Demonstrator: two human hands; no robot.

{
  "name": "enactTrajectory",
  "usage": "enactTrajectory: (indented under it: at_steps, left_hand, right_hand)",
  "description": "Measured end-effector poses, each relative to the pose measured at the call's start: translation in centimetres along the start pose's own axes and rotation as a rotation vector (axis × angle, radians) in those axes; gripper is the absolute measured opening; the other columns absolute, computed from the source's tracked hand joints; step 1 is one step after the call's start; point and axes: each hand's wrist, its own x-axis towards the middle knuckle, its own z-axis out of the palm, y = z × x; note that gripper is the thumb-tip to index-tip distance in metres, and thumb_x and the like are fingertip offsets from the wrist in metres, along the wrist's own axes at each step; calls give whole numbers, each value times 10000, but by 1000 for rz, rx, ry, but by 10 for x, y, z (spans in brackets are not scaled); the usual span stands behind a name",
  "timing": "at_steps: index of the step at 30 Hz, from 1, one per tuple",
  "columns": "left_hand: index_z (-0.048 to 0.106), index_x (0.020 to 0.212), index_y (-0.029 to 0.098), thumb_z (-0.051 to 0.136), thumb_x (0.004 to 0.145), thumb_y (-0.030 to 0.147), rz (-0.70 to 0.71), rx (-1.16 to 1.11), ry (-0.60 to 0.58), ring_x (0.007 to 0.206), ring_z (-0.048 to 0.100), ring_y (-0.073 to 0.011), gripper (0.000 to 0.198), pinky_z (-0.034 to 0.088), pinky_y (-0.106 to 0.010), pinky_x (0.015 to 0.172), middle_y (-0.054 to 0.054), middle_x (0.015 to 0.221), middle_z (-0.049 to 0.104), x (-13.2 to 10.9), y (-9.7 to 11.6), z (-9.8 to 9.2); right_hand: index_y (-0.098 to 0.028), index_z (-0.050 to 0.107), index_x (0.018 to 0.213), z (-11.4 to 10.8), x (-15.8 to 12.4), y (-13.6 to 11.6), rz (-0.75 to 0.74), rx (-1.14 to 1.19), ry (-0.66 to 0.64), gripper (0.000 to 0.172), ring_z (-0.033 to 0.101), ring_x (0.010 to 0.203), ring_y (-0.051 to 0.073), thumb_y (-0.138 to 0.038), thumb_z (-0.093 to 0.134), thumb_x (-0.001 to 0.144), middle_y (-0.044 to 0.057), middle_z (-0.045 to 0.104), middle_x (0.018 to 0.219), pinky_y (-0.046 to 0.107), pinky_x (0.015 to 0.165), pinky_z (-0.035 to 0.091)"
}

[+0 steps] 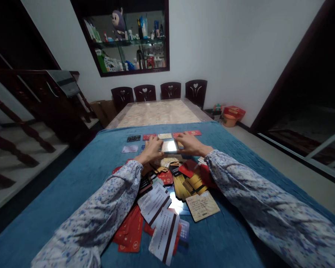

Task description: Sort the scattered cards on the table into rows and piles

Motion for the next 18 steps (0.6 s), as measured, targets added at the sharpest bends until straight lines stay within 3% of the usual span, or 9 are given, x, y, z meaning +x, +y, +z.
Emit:
enactTrajectory:
  at_steps: [3,10,18]
  left_hand:
    - [717,1061,199,761,747,183,-5,-8,10,1280,477,-376,317,432,-527,1035,-145,1280,634,11,-7,-2]
    - [715,1152,210,722,812,262,-46,95,-140,1362,411,-380,344,408,-513,1051,-128,1385,604,31,-16,-12]
    - [723,1099,207,697,823,263,-61,130,-140,1339,417,-389,283,421,-497,987,-136,1362,610,61,-31,-3]
  right_hand:
    - [-207,750,1074,-5,12,3,-12,-14,-31,256,540,1141,313,-373,764,879,146,677,1223,371,872,453]
    - [-203,743,1151,-18,35,4,33,-7,-175,289,524,1238,336,-380,705,926,151,647,1313,345,847,439]
    - [-216,743,1167,-9,64,16,50,-23,-202,285,516,1284,340,-370,703,930,138,634,1375,360,895,430]
